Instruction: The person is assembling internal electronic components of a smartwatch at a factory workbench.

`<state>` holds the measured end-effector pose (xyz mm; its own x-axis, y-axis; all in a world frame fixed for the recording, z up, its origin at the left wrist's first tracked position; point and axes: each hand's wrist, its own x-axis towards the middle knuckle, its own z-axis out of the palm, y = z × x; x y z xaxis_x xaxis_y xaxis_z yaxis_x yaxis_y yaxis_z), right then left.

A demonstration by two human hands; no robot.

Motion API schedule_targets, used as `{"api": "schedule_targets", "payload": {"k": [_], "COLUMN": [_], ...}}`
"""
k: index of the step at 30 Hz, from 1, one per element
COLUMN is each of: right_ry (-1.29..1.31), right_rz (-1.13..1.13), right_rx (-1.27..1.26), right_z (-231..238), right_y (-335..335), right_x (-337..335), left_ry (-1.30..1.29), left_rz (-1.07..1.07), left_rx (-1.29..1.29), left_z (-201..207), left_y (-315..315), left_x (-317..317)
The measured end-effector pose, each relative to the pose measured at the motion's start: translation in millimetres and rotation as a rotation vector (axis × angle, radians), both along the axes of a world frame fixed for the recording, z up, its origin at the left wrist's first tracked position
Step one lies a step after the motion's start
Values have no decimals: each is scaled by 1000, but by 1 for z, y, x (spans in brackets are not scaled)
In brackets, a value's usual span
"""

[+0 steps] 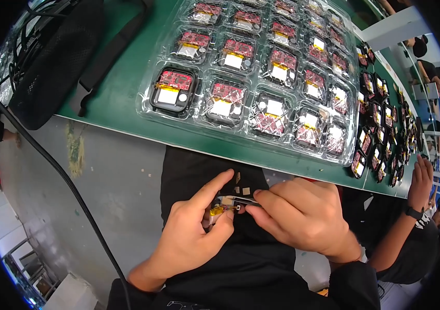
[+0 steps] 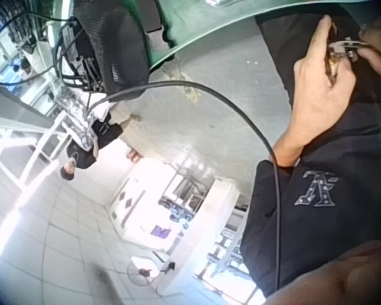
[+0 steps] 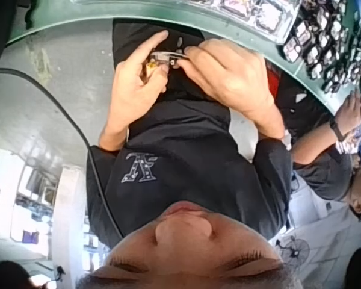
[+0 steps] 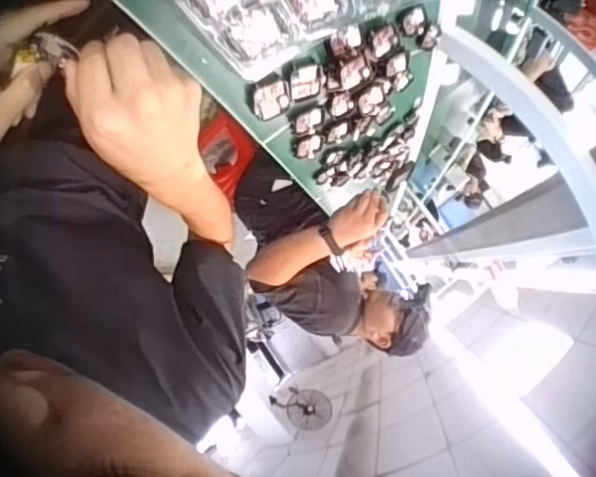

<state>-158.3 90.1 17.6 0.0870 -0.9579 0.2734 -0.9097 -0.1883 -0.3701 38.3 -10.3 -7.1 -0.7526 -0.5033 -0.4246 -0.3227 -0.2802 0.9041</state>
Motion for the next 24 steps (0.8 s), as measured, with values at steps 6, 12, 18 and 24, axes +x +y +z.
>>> {"api": "schedule_targets", "payload": {"k": [6, 12, 18, 24], "right_ry": [39, -26, -55, 87], "right_rz": [-35, 82, 125, 68], "right_rx": [42, 78, 114, 12], "right_z": [0, 3, 2, 5], "right_y": [2, -8, -4, 0], "right_x": [3, -5, -5, 2], "left_ry": [-4, -7, 18, -26], "left_rz": [73, -55, -54, -31], "left_rx": [110, -36, 4, 16], "left_z": [5, -1, 3, 2], "left_y": [7, -2, -1, 1], "left_x": [-6, 8, 1, 1]}}
